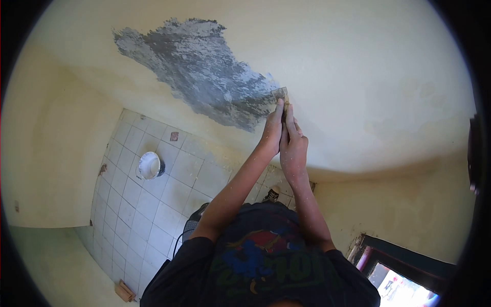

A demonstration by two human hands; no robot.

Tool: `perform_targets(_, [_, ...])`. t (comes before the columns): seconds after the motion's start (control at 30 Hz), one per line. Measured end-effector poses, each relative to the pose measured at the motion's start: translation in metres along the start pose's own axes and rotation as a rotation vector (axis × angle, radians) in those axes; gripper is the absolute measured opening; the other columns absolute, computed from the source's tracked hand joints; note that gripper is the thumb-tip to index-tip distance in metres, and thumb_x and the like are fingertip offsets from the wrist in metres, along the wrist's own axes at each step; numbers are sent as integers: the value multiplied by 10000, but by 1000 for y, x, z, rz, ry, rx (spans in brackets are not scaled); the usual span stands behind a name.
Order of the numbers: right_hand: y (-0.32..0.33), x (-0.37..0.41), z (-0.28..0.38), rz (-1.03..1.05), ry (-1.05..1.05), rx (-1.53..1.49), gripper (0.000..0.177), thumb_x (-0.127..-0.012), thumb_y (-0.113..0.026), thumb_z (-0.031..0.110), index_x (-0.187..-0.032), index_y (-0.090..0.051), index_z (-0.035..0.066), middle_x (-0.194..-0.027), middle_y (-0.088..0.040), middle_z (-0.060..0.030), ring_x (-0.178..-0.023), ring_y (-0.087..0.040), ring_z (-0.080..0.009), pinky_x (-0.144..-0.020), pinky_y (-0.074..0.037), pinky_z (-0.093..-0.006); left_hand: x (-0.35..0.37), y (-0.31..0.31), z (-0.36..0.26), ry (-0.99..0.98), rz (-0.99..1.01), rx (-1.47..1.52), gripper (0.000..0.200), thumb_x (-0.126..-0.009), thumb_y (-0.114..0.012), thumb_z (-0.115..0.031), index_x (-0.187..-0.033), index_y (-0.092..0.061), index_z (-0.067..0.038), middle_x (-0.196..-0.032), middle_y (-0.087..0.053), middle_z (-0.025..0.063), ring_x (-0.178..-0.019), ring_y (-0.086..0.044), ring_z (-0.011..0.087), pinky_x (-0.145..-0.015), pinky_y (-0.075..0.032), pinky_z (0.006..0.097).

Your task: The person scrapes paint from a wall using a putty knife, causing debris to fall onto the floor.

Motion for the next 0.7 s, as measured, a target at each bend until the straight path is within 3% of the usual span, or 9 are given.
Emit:
perform_targets(0.23, [5,4,-2,60,72,-11,563,-929,-477,-30,-1452,-373,150,-1221,-573,-275,-953,-661,-367,-771,-518,-383,9,-6,5,-70,73,-34,537,-959,-409,-573,-807,-488,-64,-614,-530,91,-542,-571,232,-558,-504,382])
perform_targets(0.3, [13,1,2,-51,170,33,573,-907,-526,25,-1444,-375,157,-1160,-600,-255,-891,-633,-423,-784,-516,-435,0,-15,-7,-97,53,-22,555,-957,-401,-584,-780,-488,-66,-599,-526,93,-539,-569,232,-558,-501,378])
perform_targets(0.4, [14,-27,34,14,176,35,579,-906,-519,13,-1449,-361,137,-1197,-588,-241,-904,-629,-431,-802,-511,-449,1,-23,-29,-134,72,-17,596,-951,-384,-607,-728,-491,-66,-591,-527,95,-536,-566,232,-563,-496,365])
perform_targets(0.53, [10,-10,24,81,116,14,583,-903,-496,-12,-1453,-347,115,-1209,-580,-246,-900,-630,-428,-807,-512,-437,11,-14,-30,-128,42,-50,600,-948,-393,-608,-751,-510,-54,-598,-535,100,-530,-568,236,-561,-497,366])
perform_targets(0.63, [5,-3,17,66,257,-52,602,-917,-457,-31,-1479,-312,128,-1262,-550,-270,-909,-662,-384,-751,-522,-387,3,-4,-3,-21,19,-41,568,-942,-439,-589,-794,-511,-45,-607,-544,106,-522,-576,232,-533,-502,370])
perform_targets(0.7, [-1,-2,1,88,23,-111,600,-915,-436,-41,-1481,-296,99,-1248,-565,-255,-865,-664,-378,-745,-522,-379,3,-1,-2,-27,19,-29,570,-942,-436,-591,-791,-512,-46,-611,-542,105,-518,-575,231,-532,-503,366])
Point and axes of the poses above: each hand's wrist, its own x-axis away from the middle knuckle, its own y-axis out of the back of the hand, z = x × y, the point moved 9 cm from there along -x, towards the middle knuckle
